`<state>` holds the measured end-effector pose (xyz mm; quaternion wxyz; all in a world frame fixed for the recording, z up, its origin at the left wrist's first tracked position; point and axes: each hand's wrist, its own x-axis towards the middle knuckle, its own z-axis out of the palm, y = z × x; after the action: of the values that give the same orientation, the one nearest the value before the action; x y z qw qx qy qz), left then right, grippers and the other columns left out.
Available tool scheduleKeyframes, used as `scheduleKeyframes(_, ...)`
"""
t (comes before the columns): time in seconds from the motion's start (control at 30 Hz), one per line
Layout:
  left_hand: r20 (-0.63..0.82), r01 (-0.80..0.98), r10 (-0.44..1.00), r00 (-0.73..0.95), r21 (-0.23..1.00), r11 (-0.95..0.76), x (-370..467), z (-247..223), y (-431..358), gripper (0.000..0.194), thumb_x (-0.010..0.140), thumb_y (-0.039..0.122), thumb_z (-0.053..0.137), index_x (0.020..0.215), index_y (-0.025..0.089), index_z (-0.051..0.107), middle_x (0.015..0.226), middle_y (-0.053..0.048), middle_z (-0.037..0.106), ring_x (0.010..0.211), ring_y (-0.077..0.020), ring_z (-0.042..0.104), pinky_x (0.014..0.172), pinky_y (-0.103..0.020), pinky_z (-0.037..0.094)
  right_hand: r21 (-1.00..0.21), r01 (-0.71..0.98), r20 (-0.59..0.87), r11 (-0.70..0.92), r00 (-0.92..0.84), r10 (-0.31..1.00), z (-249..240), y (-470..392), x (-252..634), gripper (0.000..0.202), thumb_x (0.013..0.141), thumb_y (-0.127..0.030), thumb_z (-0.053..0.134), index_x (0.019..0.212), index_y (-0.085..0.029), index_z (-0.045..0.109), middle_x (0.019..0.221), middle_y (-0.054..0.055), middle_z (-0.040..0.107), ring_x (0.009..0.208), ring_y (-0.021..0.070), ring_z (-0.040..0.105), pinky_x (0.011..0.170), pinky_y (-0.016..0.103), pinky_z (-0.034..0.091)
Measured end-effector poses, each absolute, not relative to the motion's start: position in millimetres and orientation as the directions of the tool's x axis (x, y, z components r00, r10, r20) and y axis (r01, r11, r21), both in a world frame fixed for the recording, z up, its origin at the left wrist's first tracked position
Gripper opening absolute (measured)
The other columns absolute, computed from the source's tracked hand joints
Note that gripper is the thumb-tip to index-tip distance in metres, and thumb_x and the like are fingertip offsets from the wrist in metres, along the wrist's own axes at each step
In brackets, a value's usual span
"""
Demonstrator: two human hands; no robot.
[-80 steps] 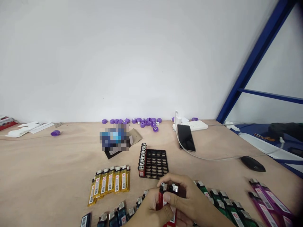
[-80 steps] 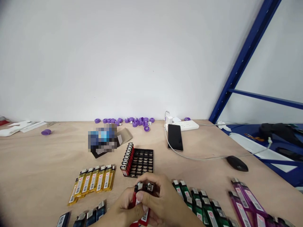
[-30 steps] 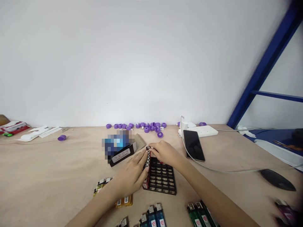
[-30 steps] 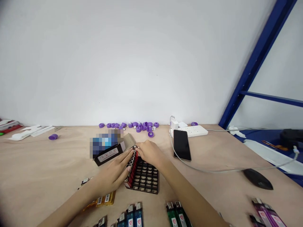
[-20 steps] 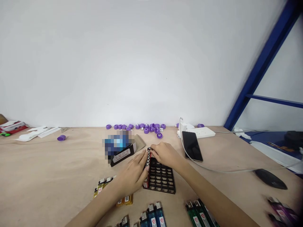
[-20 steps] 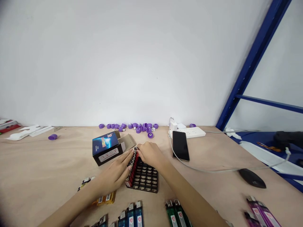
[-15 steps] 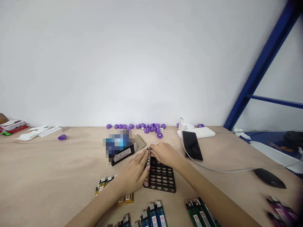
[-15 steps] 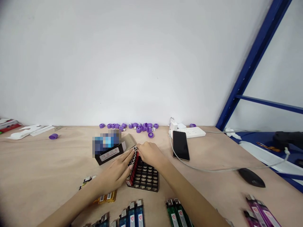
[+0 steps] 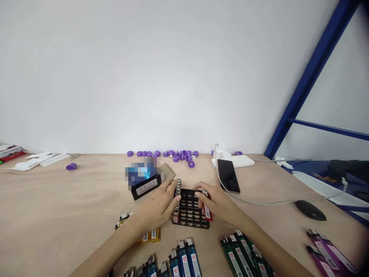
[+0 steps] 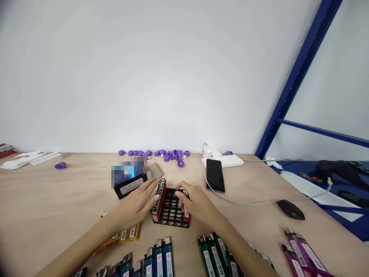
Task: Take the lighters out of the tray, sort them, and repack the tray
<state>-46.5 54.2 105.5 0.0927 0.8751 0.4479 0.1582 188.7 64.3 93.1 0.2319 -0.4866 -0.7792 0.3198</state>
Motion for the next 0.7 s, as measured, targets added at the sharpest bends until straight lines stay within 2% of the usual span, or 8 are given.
scheduleKeyframes(0.1, 0.250, 0.735, 0.797, 0.549, 0.309, -0.604, -44.7, 117.1, 46.0, 0.046, 0.102, 0.033, 0.031, 0.144, 0.014, 0.036, 0.145, -0.019, 0.048, 0.132, -0.0313, 0.050, 0.107, -0.050, 0.045, -0.873, 0.464, -0.058, 0.151, -0.406, 0.912, 87.1, 37.4, 190.8, 0.035, 0.100, -0.050, 0.031, 0.109, -0.022, 0.050, 0.064, -0.003, 0.064, 0.050, 0.0156, 0.062, 0.045, 0.024, 0.046)
scheduleKeyframes(0.17, 0.295, 0.716, 0.780, 0.552, 0.311, -0.625, -44.2, 127.0, 37.3, 0.043, 0.101, 0.030, 0.033, 0.142, 0.016, 0.038, 0.140, -0.017, 0.051, 0.127, -0.0290, 0.053, 0.104, -0.048, 0.047, -0.959, 0.280, -0.147, -0.037, -0.380, 0.913, 85.1, 22.3, 190.7, 0.043, 0.095, -0.061, 0.037, 0.111, -0.023, 0.047, 0.059, -0.006, 0.058, 0.045, 0.0139, 0.056, 0.042, 0.023, 0.043)
scheduleKeyframes(0.23, 0.371, 0.696, 0.753, 0.543, 0.303, -0.651, -45.6, 138.5, 27.6, 0.040, 0.101, 0.029, 0.035, 0.138, 0.017, 0.041, 0.135, -0.015, 0.055, 0.124, -0.0281, 0.055, 0.102, -0.046, 0.049, -0.978, 0.086, -0.211, -0.192, -0.357, 0.910, 85.3, 10.1, 191.2, 0.048, 0.088, -0.065, 0.049, 0.113, -0.024, 0.046, 0.059, -0.008, 0.055, 0.048, 0.0121, 0.054, 0.047, 0.022, 0.043)
scheduleKeyframes(0.33, 0.516, 0.688, 0.710, 0.478, 0.282, -0.668, -53.5, 155.2, 15.4, 0.033, 0.100, 0.029, 0.040, 0.130, 0.020, 0.048, 0.124, -0.012, 0.062, 0.116, -0.0270, 0.059, 0.095, -0.043, 0.052, -0.962, -0.027, -0.243, -0.273, -0.377, 0.894, 85.1, -0.9, 196.8, 0.050, 0.083, -0.059, 0.061, 0.116, -0.025, 0.044, 0.072, -0.005, 0.060, 0.063, 0.0137, 0.061, 0.059, 0.025, 0.047)
scheduleKeyframes(0.43, 0.557, 0.739, 0.736, 0.385, 0.292, -0.607, -68.4, 160.8, 10.9, 0.029, 0.099, 0.032, 0.041, 0.125, 0.022, 0.051, 0.117, -0.010, 0.066, 0.106, -0.0259, 0.064, 0.088, -0.040, 0.054, -0.978, 0.052, -0.207, -0.203, -0.374, 0.904, 79.6, 0.8, 210.3, 0.056, 0.082, -0.057, 0.059, 0.123, -0.025, 0.040, 0.084, -0.001, 0.064, 0.075, 0.0182, 0.065, 0.067, 0.030, 0.051)
scheduleKeyframes(0.53, 0.458, 0.786, 0.817, 0.352, 0.329, -0.523, -86.8, 147.1, 15.3, 0.032, 0.097, 0.039, 0.043, 0.122, 0.022, 0.053, 0.117, -0.010, 0.067, 0.106, -0.0281, 0.065, 0.089, -0.042, 0.054, -0.959, 0.278, -0.118, -0.060, -0.194, 0.974, 70.5, 13.4, 229.1, 0.053, 0.087, -0.053, 0.048, 0.127, -0.022, 0.035, 0.086, 0.003, 0.069, 0.073, 0.0210, 0.069, 0.065, 0.033, 0.053)
scheduleKeyframes(0.63, 0.237, 0.794, 0.877, 0.419, 0.374, -0.480, -103.1, 119.6, 23.5, 0.033, 0.096, 0.042, 0.047, 0.122, 0.023, 0.054, 0.121, -0.010, 0.065, 0.109, -0.0288, 0.063, 0.091, -0.043, 0.054, -0.792, 0.611, 0.012, 0.000, 0.016, 1.000, 63.7, 26.4, 245.6, 0.034, 0.090, -0.043, 0.041, 0.115, -0.021, 0.045, 0.084, 0.006, 0.076, 0.075, 0.0235, 0.072, 0.067, 0.035, 0.053)
scheduleKeyframes(0.7, 0.127, 0.800, 0.881, 0.457, 0.376, -0.469, -110.9, 100.3, 27.6, 0.036, 0.094, 0.040, 0.049, 0.126, 0.022, 0.052, 0.129, -0.012, 0.061, 0.116, -0.0300, 0.061, 0.097, -0.045, 0.052, -0.682, 0.731, 0.062, -0.009, 0.070, 0.996, 60.5, 31.3, 251.7, 0.023, 0.089, -0.038, 0.042, 0.103, -0.022, 0.051, 0.086, 0.007, 0.077, 0.080, 0.0249, 0.073, 0.071, 0.035, 0.052)
